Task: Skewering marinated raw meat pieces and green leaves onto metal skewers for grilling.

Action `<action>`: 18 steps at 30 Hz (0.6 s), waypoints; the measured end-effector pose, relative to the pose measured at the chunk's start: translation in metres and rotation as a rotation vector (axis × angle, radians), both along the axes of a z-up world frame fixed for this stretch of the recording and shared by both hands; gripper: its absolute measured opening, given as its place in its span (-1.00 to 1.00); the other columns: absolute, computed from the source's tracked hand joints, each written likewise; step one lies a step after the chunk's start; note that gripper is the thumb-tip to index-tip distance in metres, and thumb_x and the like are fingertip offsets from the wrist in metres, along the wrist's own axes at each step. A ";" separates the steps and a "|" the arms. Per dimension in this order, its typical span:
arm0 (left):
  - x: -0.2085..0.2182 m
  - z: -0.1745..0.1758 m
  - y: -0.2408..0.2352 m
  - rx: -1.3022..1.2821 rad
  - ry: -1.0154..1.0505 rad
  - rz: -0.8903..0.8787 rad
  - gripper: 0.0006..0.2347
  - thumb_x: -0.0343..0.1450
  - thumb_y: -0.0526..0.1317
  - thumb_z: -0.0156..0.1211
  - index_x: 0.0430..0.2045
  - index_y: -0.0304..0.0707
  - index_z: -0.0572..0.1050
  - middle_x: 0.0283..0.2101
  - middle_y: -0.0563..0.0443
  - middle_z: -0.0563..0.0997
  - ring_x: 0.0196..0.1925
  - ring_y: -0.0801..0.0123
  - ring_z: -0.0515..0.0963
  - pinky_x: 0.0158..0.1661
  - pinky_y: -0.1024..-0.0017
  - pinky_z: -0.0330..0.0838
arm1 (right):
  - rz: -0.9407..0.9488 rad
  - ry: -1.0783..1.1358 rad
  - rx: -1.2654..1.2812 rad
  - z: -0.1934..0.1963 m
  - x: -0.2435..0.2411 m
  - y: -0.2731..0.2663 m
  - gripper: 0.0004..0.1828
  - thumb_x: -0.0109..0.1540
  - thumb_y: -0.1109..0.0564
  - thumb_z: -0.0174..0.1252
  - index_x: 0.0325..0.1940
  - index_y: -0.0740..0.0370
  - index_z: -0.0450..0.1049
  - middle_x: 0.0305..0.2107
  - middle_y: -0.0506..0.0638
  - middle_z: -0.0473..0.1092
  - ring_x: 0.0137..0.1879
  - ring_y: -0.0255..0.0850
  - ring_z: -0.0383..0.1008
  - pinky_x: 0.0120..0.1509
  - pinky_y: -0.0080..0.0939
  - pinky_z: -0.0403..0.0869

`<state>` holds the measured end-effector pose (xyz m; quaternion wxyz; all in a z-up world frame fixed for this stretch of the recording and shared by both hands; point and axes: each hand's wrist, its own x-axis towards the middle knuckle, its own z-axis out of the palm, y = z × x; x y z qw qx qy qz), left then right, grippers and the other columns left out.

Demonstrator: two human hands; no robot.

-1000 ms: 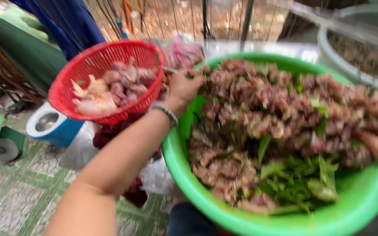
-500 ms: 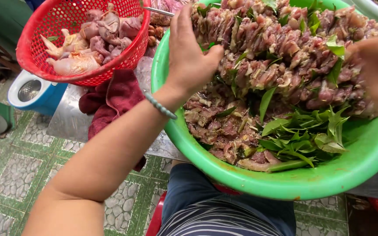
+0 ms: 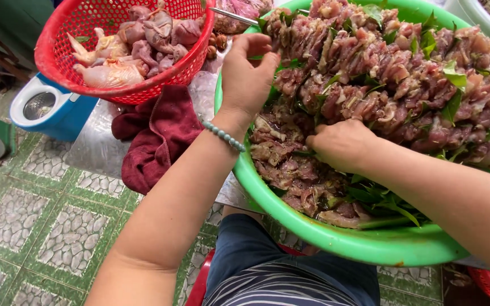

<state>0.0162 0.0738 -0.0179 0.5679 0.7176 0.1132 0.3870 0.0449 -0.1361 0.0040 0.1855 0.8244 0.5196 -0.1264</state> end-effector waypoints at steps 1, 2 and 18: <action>0.000 0.002 -0.004 0.011 0.019 -0.078 -0.80 0.40 -0.36 0.34 -0.13 -0.30 0.54 -0.15 0.00 0.66 -0.12 0.45 0.65 -0.07 0.52 0.61 | -0.015 0.012 -0.058 0.014 -0.007 0.001 -0.72 0.25 0.06 0.12 0.04 0.01 0.52 -0.12 0.06 0.48 0.00 0.03 0.56 0.04 0.11 0.56; 0.000 0.005 -0.008 0.023 0.038 -0.157 -0.86 0.41 -0.35 0.32 -0.19 -0.30 0.57 -0.24 0.01 0.69 -0.21 0.45 0.66 -0.15 0.51 0.62 | -0.030 0.024 -0.116 0.028 -0.014 0.001 -0.72 0.23 -0.02 0.18 0.03 -0.04 0.53 -0.13 0.01 0.49 0.02 -0.01 0.55 0.07 0.10 0.55; -0.033 0.033 -0.033 -0.337 0.435 -1.125 -0.55 0.34 -0.29 0.45 0.13 -0.43 0.50 -0.10 -0.01 0.67 -0.14 0.45 0.63 -0.23 0.53 0.51 | -0.468 1.068 0.955 0.051 0.035 -0.042 -0.79 0.25 0.16 0.22 -0.10 0.33 0.58 -0.41 -0.09 0.55 -0.38 -0.38 0.50 -0.27 -0.38 0.50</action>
